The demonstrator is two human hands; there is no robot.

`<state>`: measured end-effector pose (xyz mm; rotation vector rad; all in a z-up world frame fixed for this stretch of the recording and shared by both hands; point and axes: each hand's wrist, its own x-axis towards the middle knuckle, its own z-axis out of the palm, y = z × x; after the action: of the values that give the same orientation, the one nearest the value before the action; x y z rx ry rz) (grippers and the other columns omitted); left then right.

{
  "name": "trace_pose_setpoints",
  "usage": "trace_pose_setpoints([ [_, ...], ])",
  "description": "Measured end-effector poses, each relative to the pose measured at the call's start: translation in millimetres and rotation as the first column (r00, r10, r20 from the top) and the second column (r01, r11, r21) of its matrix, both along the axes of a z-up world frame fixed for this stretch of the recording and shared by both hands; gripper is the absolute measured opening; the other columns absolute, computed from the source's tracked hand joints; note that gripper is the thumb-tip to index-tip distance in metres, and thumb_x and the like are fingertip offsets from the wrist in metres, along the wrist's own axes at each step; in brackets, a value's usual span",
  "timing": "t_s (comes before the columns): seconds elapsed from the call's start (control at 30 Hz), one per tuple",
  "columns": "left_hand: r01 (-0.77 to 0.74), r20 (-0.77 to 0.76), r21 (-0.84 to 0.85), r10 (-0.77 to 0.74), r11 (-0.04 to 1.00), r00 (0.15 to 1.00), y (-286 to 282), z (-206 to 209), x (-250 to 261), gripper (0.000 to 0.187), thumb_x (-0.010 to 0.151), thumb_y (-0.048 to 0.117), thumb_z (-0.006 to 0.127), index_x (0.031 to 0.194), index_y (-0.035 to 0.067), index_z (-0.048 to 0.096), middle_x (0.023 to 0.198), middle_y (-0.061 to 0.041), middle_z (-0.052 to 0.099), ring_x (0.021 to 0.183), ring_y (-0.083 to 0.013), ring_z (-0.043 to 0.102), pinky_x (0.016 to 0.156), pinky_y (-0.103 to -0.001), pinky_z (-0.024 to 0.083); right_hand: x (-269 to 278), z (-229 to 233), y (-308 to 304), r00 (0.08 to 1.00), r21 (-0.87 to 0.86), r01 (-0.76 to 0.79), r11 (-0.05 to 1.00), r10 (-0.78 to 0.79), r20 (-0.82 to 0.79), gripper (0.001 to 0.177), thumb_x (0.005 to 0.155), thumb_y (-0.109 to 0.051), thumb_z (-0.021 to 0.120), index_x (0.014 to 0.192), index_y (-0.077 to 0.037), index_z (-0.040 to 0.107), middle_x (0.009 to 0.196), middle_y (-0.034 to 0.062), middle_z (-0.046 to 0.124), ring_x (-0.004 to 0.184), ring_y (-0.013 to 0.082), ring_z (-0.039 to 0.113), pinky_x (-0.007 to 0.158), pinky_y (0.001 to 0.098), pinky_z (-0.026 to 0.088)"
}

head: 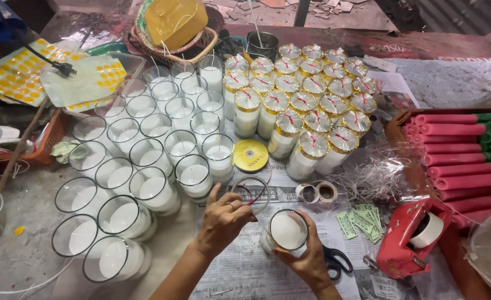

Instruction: Wrapping the tops of glass candles with plastic film, trimming the excess with scissors, and applying decorative seals.

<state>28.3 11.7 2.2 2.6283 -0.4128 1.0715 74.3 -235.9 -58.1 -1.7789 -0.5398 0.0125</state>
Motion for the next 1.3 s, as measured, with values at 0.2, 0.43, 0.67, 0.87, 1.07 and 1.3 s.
trace_pose_setpoints([
  [0.2, 0.008, -0.029, -0.056, -0.009, 0.998, 1.0, -12.2, -9.7, 12.5, 0.025, 0.085, 0.035, 0.083, 0.079, 0.02, 0.064, 0.073, 0.004, 0.067, 0.088, -0.0182, 0.067, 0.111, -0.057, 0.034, 7.6, 11.6, -5.5, 0.988, -0.021, -0.14, 0.99, 0.138, -0.073, 0.103, 0.063, -0.043, 0.094, 0.146, -0.005, 0.046, 0.146, 0.0117, 0.058, 0.135, 0.0232, 0.057, 0.115, 0.0338, 0.04],
  [0.43, -0.004, -0.072, -0.083, -0.002, 0.997, 0.997, -3.6, -3.0, -13.5, 0.02, 0.089, 0.034, 0.078, 0.083, 0.017, 0.069, 0.078, 0.004, 0.073, 0.087, -0.0197, 0.068, 0.11, -0.058, 0.033, 23.6, 36.1, 7.3, 0.913, -0.022, -0.39, 0.92, 0.384, -0.133, 0.102, 0.065, -0.038, 0.095, 0.149, -0.01, 0.045, 0.152, 0.0106, 0.054, 0.143, 0.0242, 0.05, 0.119, 0.0369, 0.033],
  [0.67, -0.064, -0.114, -0.129, 0.049, 0.99, 0.992, -5.4, -9.0, -14.6, 0.022, 0.092, 0.037, 0.073, 0.084, 0.017, 0.069, 0.076, 0.002, 0.069, 0.091, -0.0223, 0.067, 0.11, -0.061, 0.033, -3.6, 13.3, 8.4, 0.965, -0.139, -0.219, 0.966, 0.193, -0.178, 0.128, 0.055, -0.043, 0.098, 0.158, -0.011, 0.03, 0.162, 0.0113, 0.036, 0.149, 0.0245, 0.037, 0.116, 0.0389, 0.035],
  [0.87, -0.045, -0.089, -0.128, 0.033, 0.991, 0.995, -7.6, 0.1, -18.3, 0.027, 0.095, 0.041, 0.067, 0.083, 0.017, 0.069, 0.073, 0.002, 0.07, 0.091, -0.0234, 0.068, 0.111, -0.062, 0.033, -17.9, -1.6, 23.1, 0.962, -0.014, 0.111, 0.994, -0.111, -0.251, 0.103, 0.061, -0.019, 0.095, 0.149, -0.008, 0.044, 0.147, 0.0101, 0.057, 0.133, 0.021, 0.057, 0.106, 0.0327, 0.053],
  [1.07, -0.134, -0.086, -0.158, 0.121, 0.978, 0.989, -42.8, -1.2, -33.7, 0.022, 0.088, 0.027, 0.073, 0.072, 0.015, 0.064, 0.065, -0.001, 0.064, 0.094, -0.0284, 0.068, 0.114, -0.068, 0.025, 44.9, 18.0, -2.4, 0.845, 0.085, -0.345, 0.935, 0.349, -0.405, 0.1, 0.068, -0.025, 0.091, 0.152, -0.007, 0.039, 0.152, 0.0104, 0.054, 0.135, 0.0222, 0.057, 0.113, 0.0336, 0.045],
  [1.3, -0.183, -0.095, -0.128, 0.171, 0.975, 0.981, -47.6, -2.1, -35.5, 0.023, 0.089, 0.027, 0.07, 0.071, 0.015, 0.062, 0.064, 0.0, 0.06, 0.094, -0.0273, 0.066, 0.115, -0.068, 0.023, -13.7, 19.0, 34.9, 0.993, -0.076, 0.116, 0.99, -0.118, -0.023, 0.117, 0.059, -0.024, 0.096, 0.156, -0.006, 0.033, 0.159, 0.0149, 0.044, 0.148, 0.0266, 0.042, 0.122, 0.0353, 0.03],
])
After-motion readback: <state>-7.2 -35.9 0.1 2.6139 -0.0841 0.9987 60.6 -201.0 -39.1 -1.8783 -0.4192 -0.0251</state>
